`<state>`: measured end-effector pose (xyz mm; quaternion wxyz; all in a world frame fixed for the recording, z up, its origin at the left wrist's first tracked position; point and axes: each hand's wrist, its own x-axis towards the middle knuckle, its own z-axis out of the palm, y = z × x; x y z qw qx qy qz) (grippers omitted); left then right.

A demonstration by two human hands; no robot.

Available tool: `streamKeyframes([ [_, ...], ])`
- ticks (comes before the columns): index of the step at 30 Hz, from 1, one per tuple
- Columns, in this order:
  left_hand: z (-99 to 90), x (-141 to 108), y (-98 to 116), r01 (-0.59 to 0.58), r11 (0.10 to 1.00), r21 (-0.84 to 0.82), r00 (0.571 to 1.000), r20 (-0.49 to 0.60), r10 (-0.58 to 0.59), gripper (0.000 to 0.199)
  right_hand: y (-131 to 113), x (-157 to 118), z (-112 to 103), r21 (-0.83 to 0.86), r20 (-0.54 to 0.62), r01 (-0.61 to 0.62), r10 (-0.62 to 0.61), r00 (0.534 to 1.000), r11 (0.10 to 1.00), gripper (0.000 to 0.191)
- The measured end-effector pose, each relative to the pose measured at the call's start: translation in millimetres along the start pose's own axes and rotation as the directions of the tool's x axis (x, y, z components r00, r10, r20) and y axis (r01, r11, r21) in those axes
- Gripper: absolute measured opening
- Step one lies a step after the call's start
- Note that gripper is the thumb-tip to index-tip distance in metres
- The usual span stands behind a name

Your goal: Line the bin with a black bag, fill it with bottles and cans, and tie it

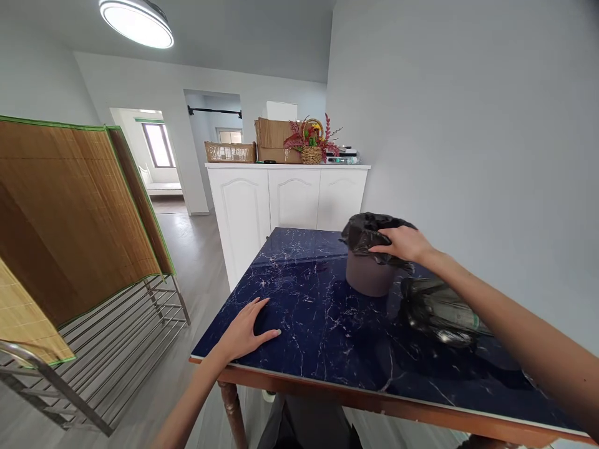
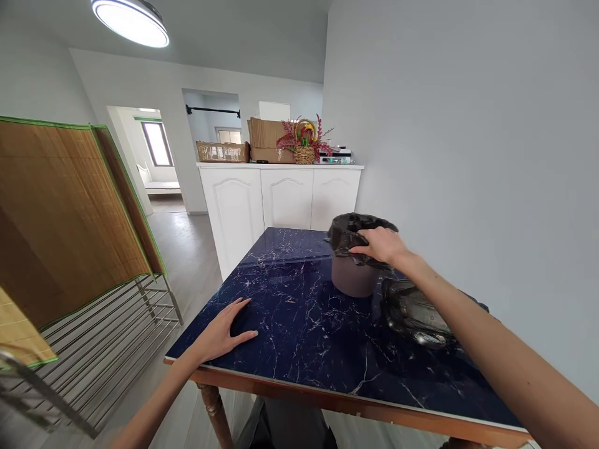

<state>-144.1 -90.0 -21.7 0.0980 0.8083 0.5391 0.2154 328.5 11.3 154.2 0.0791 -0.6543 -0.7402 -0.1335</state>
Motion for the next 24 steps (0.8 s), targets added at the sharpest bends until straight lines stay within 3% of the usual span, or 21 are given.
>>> streamKeyframes([
  [5, -1.7, -1, 2, 0.006, 1.000, -0.006, 1.000, 0.002, -0.006, 0.092, 47, 13, 15, -0.026, -0.001, -0.158, 0.158, 0.987, 0.987, 0.056],
  [9, 0.6, -1, 0, -0.019, 1.000, -0.010, 1.000, -0.015, 0.019, 0.088, 50, 5, 22, -0.024, -0.097, -0.226, 0.223, 0.970, 0.974, 0.057],
  [12, 1.7, -1, -2, -0.034, 0.999, 0.001, 0.999, -0.030, 0.034, 0.086, 20, -20, 35, 0.029, -0.268, -0.161, 0.163, 0.949, 0.986, 0.069],
  [13, 1.9, -1, -2, -0.032, 0.999, 0.010, 0.999, -0.026, 0.032, 0.086, 4, -34, 42, 0.110, -0.355, -0.045, 0.081, 0.931, 0.993, 0.066],
  [15, 2.3, -1, -3, -0.033, 0.999, 0.033, 0.999, -0.004, 0.033, 0.083, -29, -68, 63, 0.283, -0.383, 0.215, -0.095, 0.919, 0.935, 0.059],
  [17, 3.5, -1, -3, -0.055, 0.997, 0.054, 0.998, 0.019, 0.054, 0.079, -62, -108, 91, 0.447, -0.261, 0.307, -0.205, 0.943, 0.840, 0.061],
  [19, 5.7, -1, -4, -0.083, 0.994, 0.072, 0.996, 0.030, 0.081, 0.074, -89, -146, 120, 0.566, -0.089, 0.258, -0.253, 0.963, 0.783, 0.068],
  [22, 9.3, -1, -5, -0.085, 0.991, 0.099, 0.996, 0.029, 0.083, 0.070, -116, -186, 154, 0.605, 0.077, 0.095, -0.177, 0.981, 0.791, 0.073],
  [24, 10.7, -1, -4, -0.066, 0.991, 0.113, 0.998, 0.029, 0.063, 0.070, -128, -198, 163, 0.567, 0.125, 0.031, -0.123, 0.984, 0.823, 0.075],
])
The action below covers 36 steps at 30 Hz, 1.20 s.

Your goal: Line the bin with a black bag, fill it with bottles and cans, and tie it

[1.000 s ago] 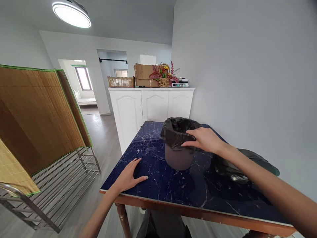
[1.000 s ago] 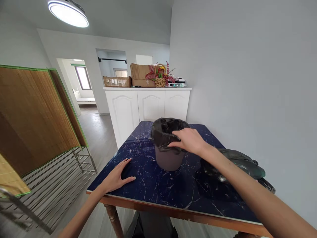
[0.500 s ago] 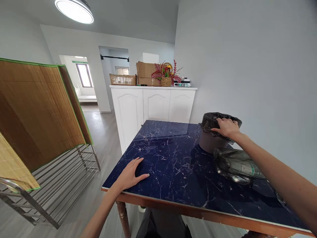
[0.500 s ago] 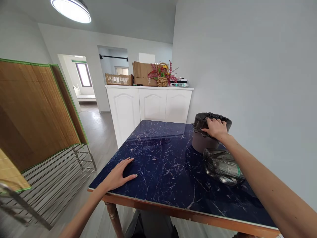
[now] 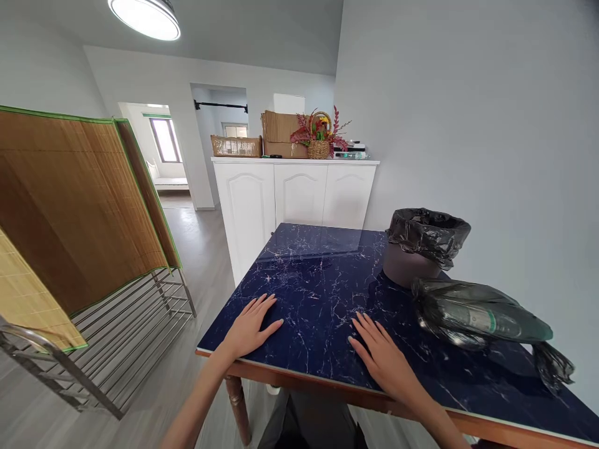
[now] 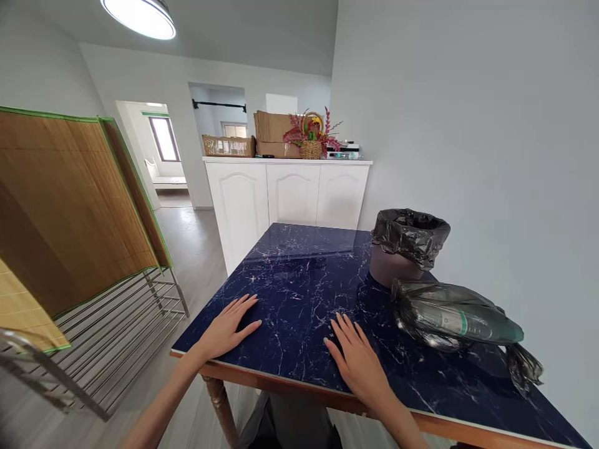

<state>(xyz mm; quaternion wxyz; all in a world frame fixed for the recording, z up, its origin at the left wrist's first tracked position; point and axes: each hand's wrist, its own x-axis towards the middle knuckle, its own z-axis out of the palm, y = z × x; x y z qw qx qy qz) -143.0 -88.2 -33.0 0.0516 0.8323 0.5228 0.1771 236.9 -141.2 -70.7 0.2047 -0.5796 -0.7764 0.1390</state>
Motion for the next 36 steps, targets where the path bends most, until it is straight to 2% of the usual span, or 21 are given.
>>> streamKeyframes([
  [2, 0.0, 0, 1, 0.019, 1.000, 0.006, 1.000, 0.006, -0.019, 0.072, -7, -3, 5, -0.039, 0.003, -0.021, 0.021, 1.000, 0.999, 0.075],
  [6, -1.1, 0, 3, 0.023, 1.000, 0.004, 1.000, 0.016, -0.023, 0.072, -16, -3, 2, -0.043, 0.001, -0.045, 0.045, 0.999, 0.998, 0.074],
  [14, 3.3, -2, -2, -0.020, 1.000, -0.015, 0.999, -0.047, 0.019, 0.067, -9, -4, 6, -0.003, -0.027, -0.106, 0.106, 0.994, 0.994, 0.073],
  [18, 0.9, -2, 0, -0.007, 1.000, -0.021, 0.999, -0.033, 0.007, 0.068, -7, -5, 7, 0.016, -0.036, -0.085, 0.085, 0.996, 0.996, 0.071],
  [24, -3.4, -3, 4, 0.026, 0.999, -0.033, 1.000, 0.006, -0.026, 0.069, -6, -6, 8, 0.048, 0.004, -0.152, 0.152, 0.988, 0.987, 0.074],
  [36, -3.2, -3, 4, 0.014, 0.999, -0.042, 1.000, -0.020, -0.015, 0.068, -6, -7, 7, 0.043, -0.048, -0.098, 0.100, 0.994, 0.994, 0.071],
])
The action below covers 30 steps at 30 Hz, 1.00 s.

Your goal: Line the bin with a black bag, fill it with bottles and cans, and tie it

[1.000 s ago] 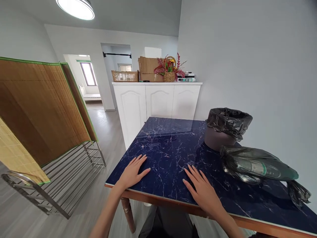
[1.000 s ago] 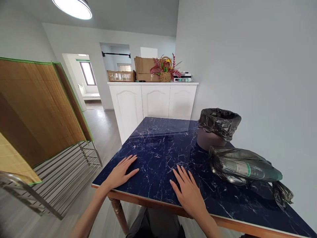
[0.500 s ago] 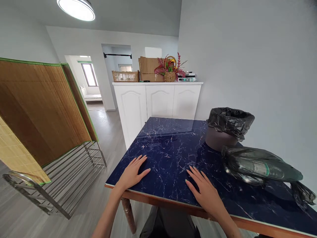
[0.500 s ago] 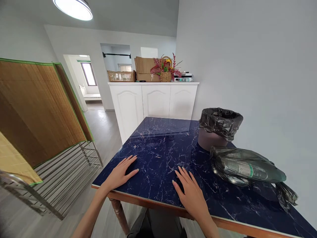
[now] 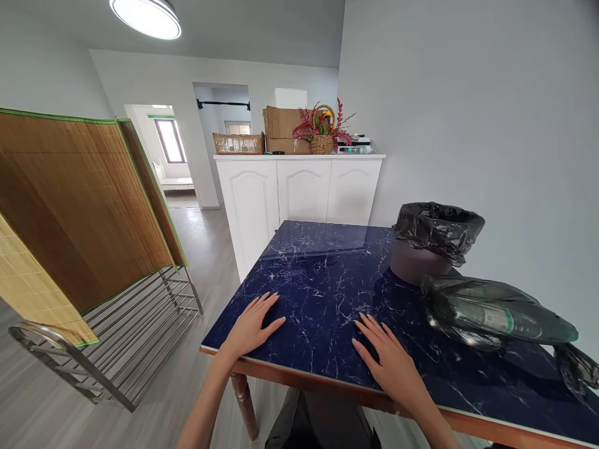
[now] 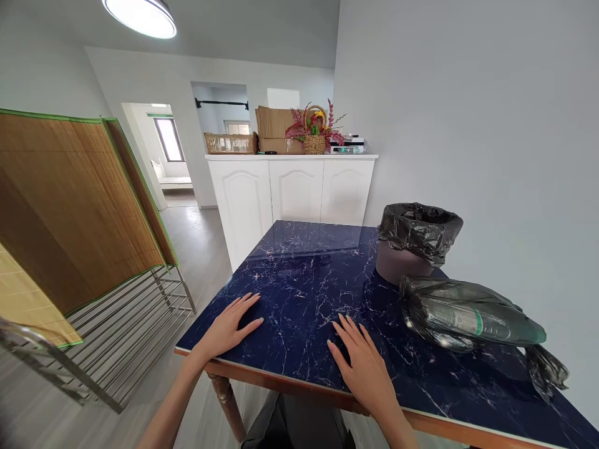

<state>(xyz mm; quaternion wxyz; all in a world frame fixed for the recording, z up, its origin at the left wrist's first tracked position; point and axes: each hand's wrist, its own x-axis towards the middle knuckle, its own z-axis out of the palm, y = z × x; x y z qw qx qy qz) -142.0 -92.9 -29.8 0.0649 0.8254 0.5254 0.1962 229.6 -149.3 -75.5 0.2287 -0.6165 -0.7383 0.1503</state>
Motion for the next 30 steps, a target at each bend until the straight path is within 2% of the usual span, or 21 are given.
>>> streamKeyframes([
  [10, 2.4, -0.2, -2.9, -0.022, 1.000, -0.007, 0.999, -0.038, 0.022, 0.065, 0.1, -0.9, 0.3, 0.014, -0.013, 0.004, -0.004, 1.000, 1.000, 0.071],
  [30, 0.6, 0.2, 0.1, 0.009, 1.000, -0.014, 1.000, -0.012, -0.009, 0.065, 0.9, -0.5, 0.2, 0.009, -0.017, 0.022, -0.022, 1.000, 1.000, 0.070],
])
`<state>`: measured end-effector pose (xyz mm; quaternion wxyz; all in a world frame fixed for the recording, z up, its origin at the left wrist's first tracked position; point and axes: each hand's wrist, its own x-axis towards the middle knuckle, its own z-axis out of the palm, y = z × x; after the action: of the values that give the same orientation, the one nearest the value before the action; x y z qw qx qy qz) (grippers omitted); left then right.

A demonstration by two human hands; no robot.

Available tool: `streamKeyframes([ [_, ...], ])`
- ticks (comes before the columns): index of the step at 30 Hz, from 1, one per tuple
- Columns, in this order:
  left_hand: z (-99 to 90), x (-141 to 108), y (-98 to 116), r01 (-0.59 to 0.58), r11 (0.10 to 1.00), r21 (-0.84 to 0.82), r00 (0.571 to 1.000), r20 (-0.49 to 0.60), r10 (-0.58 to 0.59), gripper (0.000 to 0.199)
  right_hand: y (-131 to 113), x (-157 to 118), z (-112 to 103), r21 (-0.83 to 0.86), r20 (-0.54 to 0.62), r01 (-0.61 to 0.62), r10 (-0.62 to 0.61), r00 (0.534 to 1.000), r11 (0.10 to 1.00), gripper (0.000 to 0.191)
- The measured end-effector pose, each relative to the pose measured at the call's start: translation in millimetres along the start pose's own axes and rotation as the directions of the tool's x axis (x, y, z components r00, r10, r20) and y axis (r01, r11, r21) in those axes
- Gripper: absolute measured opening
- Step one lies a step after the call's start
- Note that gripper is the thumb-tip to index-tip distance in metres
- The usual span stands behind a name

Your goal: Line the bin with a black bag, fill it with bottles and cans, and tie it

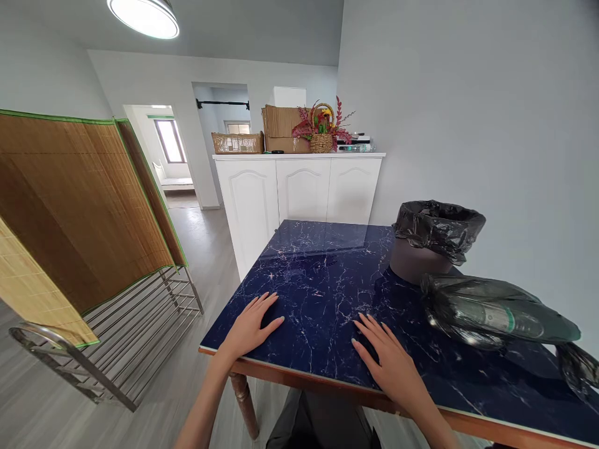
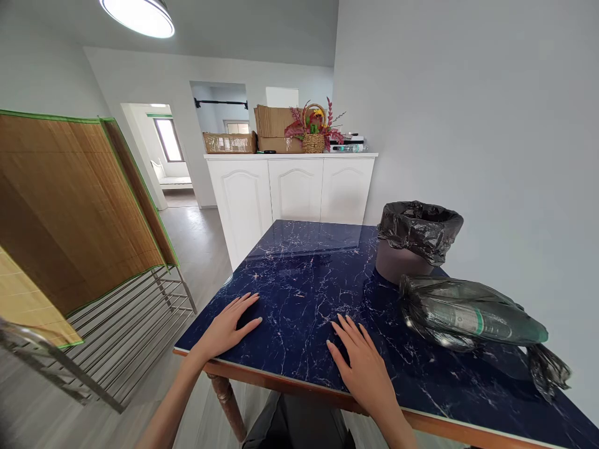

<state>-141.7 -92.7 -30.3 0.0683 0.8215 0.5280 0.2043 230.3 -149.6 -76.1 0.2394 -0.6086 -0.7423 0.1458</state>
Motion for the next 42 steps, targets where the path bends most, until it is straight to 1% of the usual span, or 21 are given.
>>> streamKeyframes([
  [4, 1.1, -0.4, -1.3, -0.013, 1.000, 0.004, 1.000, -0.019, 0.013, 0.063, 1.0, -0.4, 1.6, -0.002, -0.025, 0.015, -0.015, 1.000, 1.000, 0.067],
  [7, 1.6, -0.5, -1.8, -0.021, 1.000, 0.005, 0.999, -0.030, 0.021, 0.063, 0.8, -0.8, 1.8, -0.003, -0.024, 0.017, -0.017, 1.000, 1.000, 0.068],
  [15, 0.9, -0.3, -1.7, -0.013, 1.000, 0.001, 1.000, -0.014, 0.013, 0.064, -1.1, -0.2, -0.4, -0.013, 0.022, -0.008, 0.008, 1.000, 1.000, 0.072],
  [25, 1.6, -1.0, -2.1, -0.013, 1.000, -0.008, 1.000, -0.019, 0.013, 0.064, 2.5, -0.9, 3.0, -0.008, -0.008, -0.012, 0.011, 1.000, 1.000, 0.069],
  [29, 0.5, -0.4, -0.3, 0.001, 1.000, -0.014, 1.000, -0.003, -0.001, 0.065, 1.9, -1.4, 2.8, -0.002, -0.007, -0.021, 0.021, 1.000, 1.000, 0.069],
  [36, 0.4, 0.1, 0.2, -0.003, 1.000, -0.011, 1.000, -0.001, 0.003, 0.065, -2.1, -1.4, -0.8, -0.008, 0.032, -0.029, 0.029, 0.999, 1.000, 0.073],
  [42, -1.4, 0.3, 2.3, 0.017, 1.000, -0.011, 1.000, 0.020, -0.016, 0.067, -2.9, -0.8, -2.7, -0.013, 0.038, -0.027, 0.027, 0.999, 1.000, 0.073],
])
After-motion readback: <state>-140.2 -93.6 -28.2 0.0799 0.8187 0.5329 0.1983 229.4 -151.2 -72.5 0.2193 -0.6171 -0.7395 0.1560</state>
